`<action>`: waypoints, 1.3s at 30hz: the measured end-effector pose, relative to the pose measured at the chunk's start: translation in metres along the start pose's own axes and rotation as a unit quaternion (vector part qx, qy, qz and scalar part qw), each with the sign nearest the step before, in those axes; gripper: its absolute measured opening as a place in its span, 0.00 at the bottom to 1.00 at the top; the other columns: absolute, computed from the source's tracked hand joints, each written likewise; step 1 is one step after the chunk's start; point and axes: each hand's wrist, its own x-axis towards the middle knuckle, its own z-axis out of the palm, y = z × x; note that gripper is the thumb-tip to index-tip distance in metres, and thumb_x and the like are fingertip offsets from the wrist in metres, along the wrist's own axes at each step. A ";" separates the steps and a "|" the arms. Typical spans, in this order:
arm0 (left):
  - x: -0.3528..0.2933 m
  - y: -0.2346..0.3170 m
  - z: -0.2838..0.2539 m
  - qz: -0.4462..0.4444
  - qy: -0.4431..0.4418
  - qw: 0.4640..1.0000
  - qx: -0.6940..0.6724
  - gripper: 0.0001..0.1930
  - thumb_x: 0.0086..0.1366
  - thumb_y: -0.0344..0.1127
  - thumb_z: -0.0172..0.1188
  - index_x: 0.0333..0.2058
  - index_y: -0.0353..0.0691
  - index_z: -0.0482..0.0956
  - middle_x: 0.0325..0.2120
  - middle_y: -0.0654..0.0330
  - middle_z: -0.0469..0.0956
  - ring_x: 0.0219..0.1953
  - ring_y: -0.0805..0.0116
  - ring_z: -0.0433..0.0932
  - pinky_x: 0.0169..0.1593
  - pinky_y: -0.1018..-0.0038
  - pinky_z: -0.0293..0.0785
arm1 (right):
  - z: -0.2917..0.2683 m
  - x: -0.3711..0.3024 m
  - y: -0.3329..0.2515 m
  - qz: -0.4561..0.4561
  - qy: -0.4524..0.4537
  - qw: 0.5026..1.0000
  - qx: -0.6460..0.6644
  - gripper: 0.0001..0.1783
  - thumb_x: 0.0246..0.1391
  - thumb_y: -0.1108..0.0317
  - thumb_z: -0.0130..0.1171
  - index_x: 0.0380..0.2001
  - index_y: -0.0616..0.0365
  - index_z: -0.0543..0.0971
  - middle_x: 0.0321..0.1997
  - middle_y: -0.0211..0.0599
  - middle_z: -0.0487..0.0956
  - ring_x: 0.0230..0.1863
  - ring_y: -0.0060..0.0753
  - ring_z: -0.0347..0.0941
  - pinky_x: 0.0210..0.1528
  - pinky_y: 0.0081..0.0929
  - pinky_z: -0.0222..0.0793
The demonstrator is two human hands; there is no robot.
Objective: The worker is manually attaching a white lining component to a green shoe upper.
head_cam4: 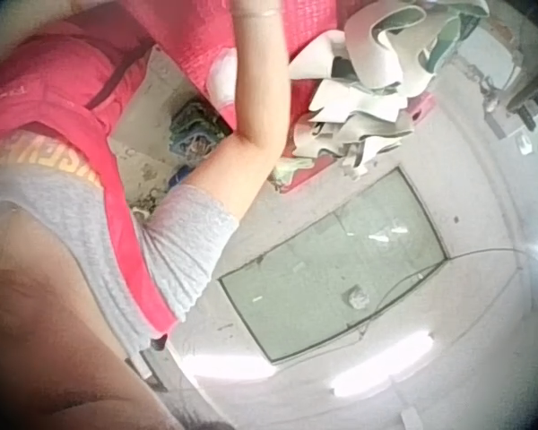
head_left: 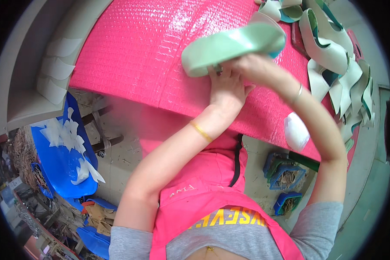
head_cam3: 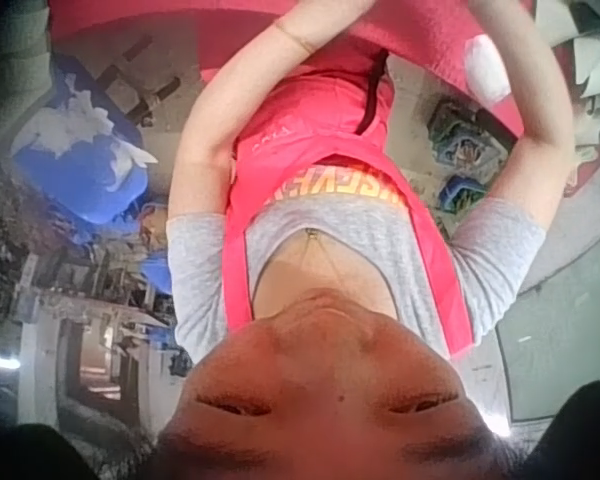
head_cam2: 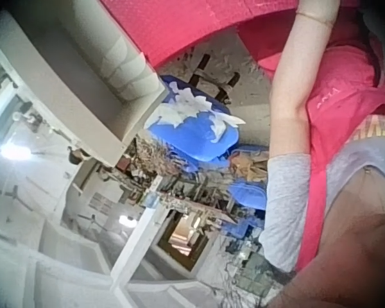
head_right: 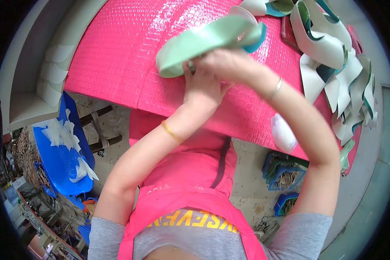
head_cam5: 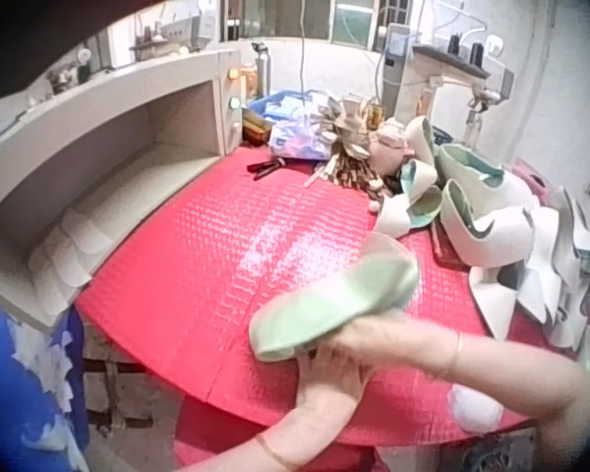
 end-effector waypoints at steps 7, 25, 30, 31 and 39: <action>-0.036 -0.094 -0.065 0.140 -0.057 0.987 0.053 0.16 0.46 0.29 0.49 0.34 0.28 0.75 0.33 0.50 0.72 0.38 0.62 0.72 0.45 0.70 0.66 | 0.029 -0.021 -0.040 0.121 0.073 0.969 0.205 0.28 0.48 0.59 0.53 0.53 0.57 0.64 0.54 0.47 0.63 0.55 0.47 0.58 0.55 0.41 0.55; -0.023 -0.057 -0.080 0.317 -0.135 0.934 0.098 0.11 0.44 0.32 0.50 0.26 0.31 0.73 0.30 0.51 0.74 0.38 0.61 0.71 0.44 0.71 0.67 | -0.030 -0.026 -0.041 0.046 -0.118 0.992 -0.007 0.20 0.40 0.68 0.48 0.39 0.65 0.72 0.46 0.43 0.72 0.51 0.36 0.65 0.55 0.31 0.56; -0.038 -0.053 -0.050 0.162 0.004 0.979 -0.120 0.19 0.48 0.31 0.55 0.41 0.30 0.71 0.42 0.50 0.71 0.46 0.57 0.69 0.50 0.69 0.67 | -0.034 -0.045 -0.055 -0.022 -0.321 0.935 -0.151 0.23 0.44 0.67 0.46 0.44 0.68 0.71 0.44 0.44 0.73 0.49 0.39 0.66 0.57 0.29 0.52; -0.038 -0.062 -0.050 0.140 -0.032 0.971 -0.191 0.22 0.49 0.31 0.58 0.44 0.31 0.69 0.44 0.51 0.69 0.49 0.57 0.67 0.51 0.70 0.66 | -0.035 -0.045 -0.057 -0.023 -0.326 0.933 -0.150 0.23 0.44 0.67 0.46 0.44 0.68 0.71 0.44 0.44 0.73 0.49 0.39 0.66 0.57 0.29 0.52; -0.028 -0.046 -0.042 0.166 -0.046 0.967 -0.187 0.25 0.48 0.45 0.59 0.45 0.41 0.70 0.48 0.60 0.67 0.47 0.55 0.64 0.49 0.62 0.61 | -0.045 -0.027 -0.064 0.042 -0.411 0.898 -0.148 0.19 0.43 0.68 0.47 0.40 0.65 0.73 0.42 0.44 0.74 0.44 0.34 0.69 0.54 0.27 0.55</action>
